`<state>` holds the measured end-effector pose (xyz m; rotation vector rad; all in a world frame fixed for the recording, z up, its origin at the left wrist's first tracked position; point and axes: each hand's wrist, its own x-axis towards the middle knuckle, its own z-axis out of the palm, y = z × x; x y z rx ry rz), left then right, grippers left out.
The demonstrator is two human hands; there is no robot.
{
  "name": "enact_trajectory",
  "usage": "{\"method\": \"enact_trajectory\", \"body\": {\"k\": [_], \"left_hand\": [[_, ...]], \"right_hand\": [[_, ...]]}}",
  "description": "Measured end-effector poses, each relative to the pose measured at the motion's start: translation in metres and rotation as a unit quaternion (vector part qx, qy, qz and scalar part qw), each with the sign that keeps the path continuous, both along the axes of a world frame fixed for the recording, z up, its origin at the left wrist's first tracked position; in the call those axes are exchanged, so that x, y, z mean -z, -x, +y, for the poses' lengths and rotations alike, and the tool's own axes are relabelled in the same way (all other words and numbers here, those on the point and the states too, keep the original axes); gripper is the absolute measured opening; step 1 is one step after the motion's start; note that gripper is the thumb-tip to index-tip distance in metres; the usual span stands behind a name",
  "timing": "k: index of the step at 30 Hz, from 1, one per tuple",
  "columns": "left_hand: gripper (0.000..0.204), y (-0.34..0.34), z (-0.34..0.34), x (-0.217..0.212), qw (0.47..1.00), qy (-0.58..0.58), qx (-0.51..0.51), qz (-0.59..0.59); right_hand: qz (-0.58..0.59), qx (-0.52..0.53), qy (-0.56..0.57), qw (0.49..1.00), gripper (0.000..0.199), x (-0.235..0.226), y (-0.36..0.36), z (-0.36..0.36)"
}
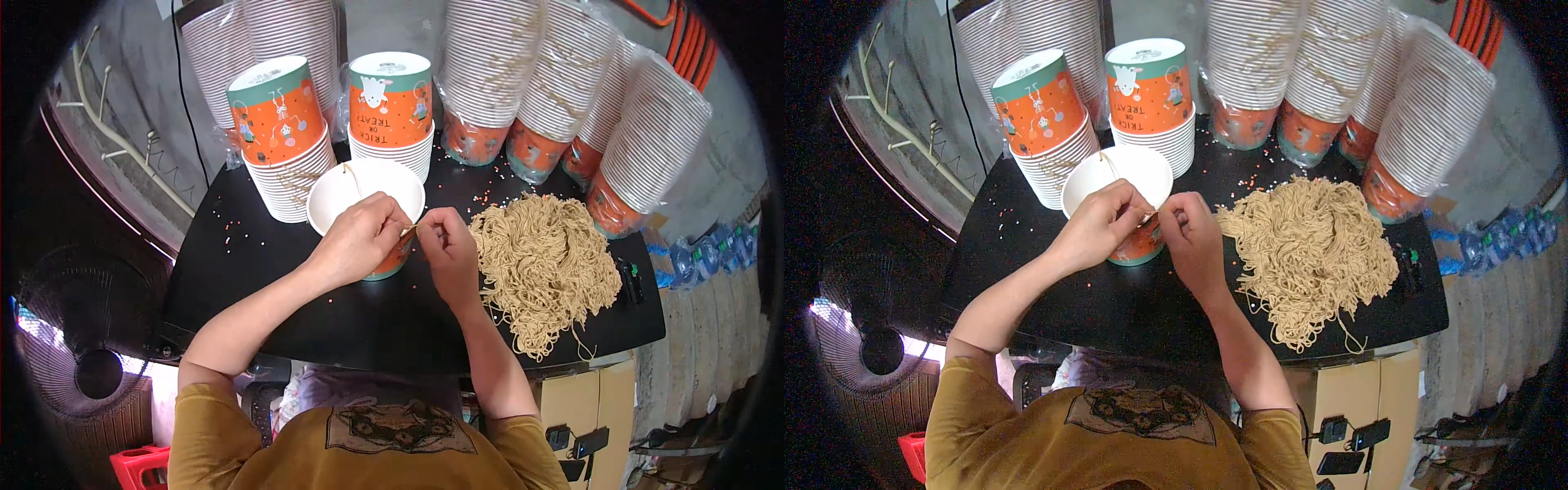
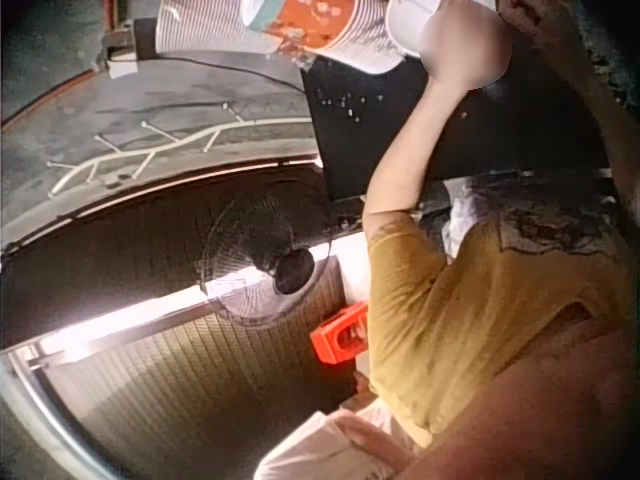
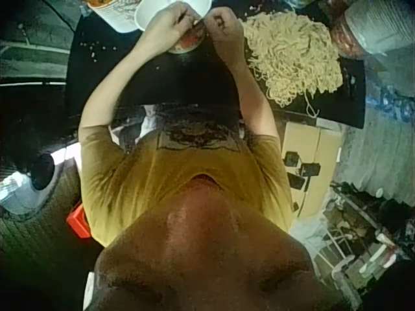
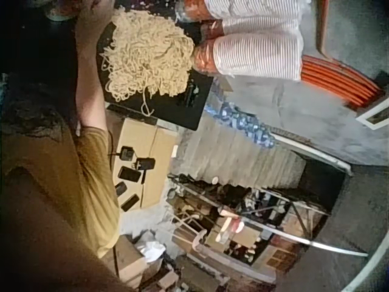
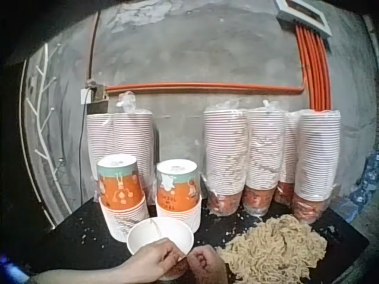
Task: Assembling decorative paper cups by threading and tying string through pre-made holes.
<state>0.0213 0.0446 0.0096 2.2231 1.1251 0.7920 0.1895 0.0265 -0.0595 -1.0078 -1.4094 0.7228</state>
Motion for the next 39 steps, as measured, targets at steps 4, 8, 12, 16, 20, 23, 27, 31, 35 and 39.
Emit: {"method": "enact_trajectory", "body": {"k": [4,8,12,16,20,23,27,31,35,39], "left_hand": [[0.015,0.012,0.005,0.006,0.999,-0.039,0.028,-0.002],[0.02,0.024,-0.002,-0.005,0.999,-0.018,0.033,0.016],[0.024,0.034,-0.017,-0.004,0.995,-0.077,0.018,0.058],[0.022,0.042,-0.021,0.015,0.982,-0.172,0.001,0.077],[0.015,0.04,-0.025,0.029,0.973,-0.217,-0.061,0.047],[0.013,0.046,-0.018,0.048,0.974,-0.213,-0.078,-0.025],[0.01,0.059,-0.016,0.059,0.962,-0.249,-0.064,-0.09],[0.007,0.067,-0.01,0.067,0.957,-0.239,-0.014,-0.161],[0.008,0.072,-0.003,0.07,0.958,-0.199,0.03,-0.203],[0.01,0.072,0.002,0.069,0.96,-0.17,0.053,-0.215]], "right_hand": [[0.038,-0.015,0.013,0.999,0.009,0.0,-0.001,-0.003],[-0.081,0.044,-0.069,0.993,0.026,-0.005,-0.006,-0.003],[-0.223,0.088,-0.186,0.953,0.037,-0.009,-0.007,-0.004],[-0.28,0.113,-0.223,0.927,0.036,-0.009,0.0,-0.007],[-0.305,0.119,-0.251,0.911,0.034,-0.011,0.002,-0.012],[-0.28,0.078,-0.252,0.923,0.035,-0.009,0.002,-0.012],[-0.261,0.038,-0.252,0.931,0.041,-0.012,0.008,-0.021],[-0.299,-0.005,-0.287,0.91,0.039,-0.023,0.009,-0.029],[-0.304,-0.029,-0.244,0.921,0.024,-0.027,0.012,-0.026],[-0.326,-0.095,-0.108,0.934,0.021,-0.048,0.024,-0.024]]}}
